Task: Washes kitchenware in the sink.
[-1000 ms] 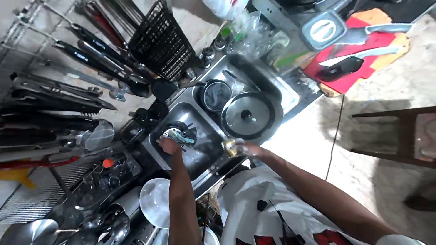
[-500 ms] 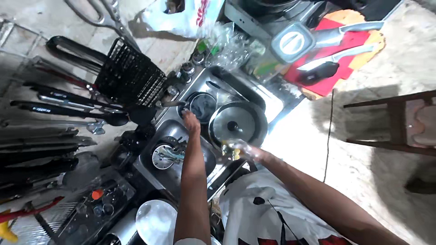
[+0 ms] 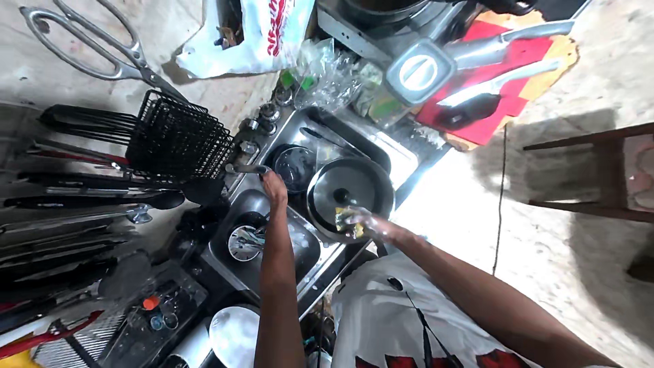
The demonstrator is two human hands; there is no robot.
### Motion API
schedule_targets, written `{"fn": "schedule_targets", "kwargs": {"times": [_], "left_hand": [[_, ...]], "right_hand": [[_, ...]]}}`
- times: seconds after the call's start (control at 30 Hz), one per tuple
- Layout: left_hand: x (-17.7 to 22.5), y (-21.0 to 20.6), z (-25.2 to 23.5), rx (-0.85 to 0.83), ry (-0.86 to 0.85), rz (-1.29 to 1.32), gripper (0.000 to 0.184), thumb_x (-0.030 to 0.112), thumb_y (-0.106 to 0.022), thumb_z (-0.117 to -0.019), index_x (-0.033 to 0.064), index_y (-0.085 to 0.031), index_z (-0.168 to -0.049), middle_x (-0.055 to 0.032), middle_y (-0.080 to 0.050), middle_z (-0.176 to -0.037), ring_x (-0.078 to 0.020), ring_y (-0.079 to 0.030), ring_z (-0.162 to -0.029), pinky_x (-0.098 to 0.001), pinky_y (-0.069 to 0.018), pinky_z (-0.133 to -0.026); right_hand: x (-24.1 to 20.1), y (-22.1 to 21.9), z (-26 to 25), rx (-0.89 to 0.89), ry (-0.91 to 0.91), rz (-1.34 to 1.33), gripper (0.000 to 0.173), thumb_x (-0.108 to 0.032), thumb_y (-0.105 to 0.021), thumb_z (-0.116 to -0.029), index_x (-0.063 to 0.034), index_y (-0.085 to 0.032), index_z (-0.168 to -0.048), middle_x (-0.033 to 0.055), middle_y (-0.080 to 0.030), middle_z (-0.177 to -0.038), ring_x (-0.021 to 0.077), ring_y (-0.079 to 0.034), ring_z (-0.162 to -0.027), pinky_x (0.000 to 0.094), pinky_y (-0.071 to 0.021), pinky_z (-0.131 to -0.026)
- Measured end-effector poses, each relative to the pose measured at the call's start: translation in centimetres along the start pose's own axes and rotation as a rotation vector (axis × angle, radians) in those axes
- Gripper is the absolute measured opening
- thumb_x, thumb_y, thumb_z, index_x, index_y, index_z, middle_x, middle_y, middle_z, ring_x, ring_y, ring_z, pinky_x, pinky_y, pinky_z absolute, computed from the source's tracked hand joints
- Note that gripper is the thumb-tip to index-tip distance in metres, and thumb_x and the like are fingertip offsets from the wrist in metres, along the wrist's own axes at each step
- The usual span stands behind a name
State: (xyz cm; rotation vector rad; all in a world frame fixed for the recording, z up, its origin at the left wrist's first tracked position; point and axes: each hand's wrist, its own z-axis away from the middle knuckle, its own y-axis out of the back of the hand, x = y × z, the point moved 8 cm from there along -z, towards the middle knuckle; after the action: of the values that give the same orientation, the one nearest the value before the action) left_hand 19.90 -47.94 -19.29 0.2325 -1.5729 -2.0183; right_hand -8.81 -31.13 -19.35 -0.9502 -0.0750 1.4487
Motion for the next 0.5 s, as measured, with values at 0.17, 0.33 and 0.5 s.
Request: {"fn": "schedule_targets", "kwargs": {"times": [0.17, 0.33, 0.5], "left_hand": [[-0.3, 1.0, 1.3, 0.028, 0.040, -0.059, 0.040, 0.016, -0.055, -0.1032, -0.0073, -0.054, -0.135, -0.0284, -0.063, -0.128, -0.0420, -0.066, -0.114, -0.0547, -0.0541, -0.098], [-0.3, 1.0, 1.8, -0.026, 0.086, -0.114, 0.041, 0.020, -0.049, -0.1059, -0.0052, -0.053, -0.139, -0.0280, -0.065, -0.125, -0.0430, -0.065, -0.116, -0.0562, -0.0537, -0.098], [-1.1, 1.0, 2.1, -0.026, 0.237, -0.024, 0.054, 0.027, -0.061, -0.0931, 0.0022, -0.054, -0.141, -0.0227, -0.066, -0.128, -0.0387, -0.065, -0.117, -0.0602, -0.0530, -0.095]], "right_hand": [[0.5, -0.4, -0.7, -0.045, -0.007, 0.032, 0.051, -0.020, -0.064, -0.0930, -0.0113, -0.054, -0.142, 0.0097, -0.067, -0.119, 0.0209, -0.069, -0.096, 0.0385, -0.0603, -0.080], [0.8, -0.2, -0.8, -0.051, -0.021, 0.051, 0.052, -0.021, -0.065, -0.0919, -0.0121, -0.054, -0.142, 0.0098, -0.067, -0.120, 0.0209, -0.069, -0.097, 0.0383, -0.0603, -0.081], [0.7, 0.2, -0.6, -0.031, -0.027, 0.004, 0.058, -0.020, -0.065, -0.0923, -0.0103, -0.049, -0.147, 0.0110, -0.067, -0.119, 0.0207, -0.069, -0.094, 0.0373, -0.0606, -0.079]]}}
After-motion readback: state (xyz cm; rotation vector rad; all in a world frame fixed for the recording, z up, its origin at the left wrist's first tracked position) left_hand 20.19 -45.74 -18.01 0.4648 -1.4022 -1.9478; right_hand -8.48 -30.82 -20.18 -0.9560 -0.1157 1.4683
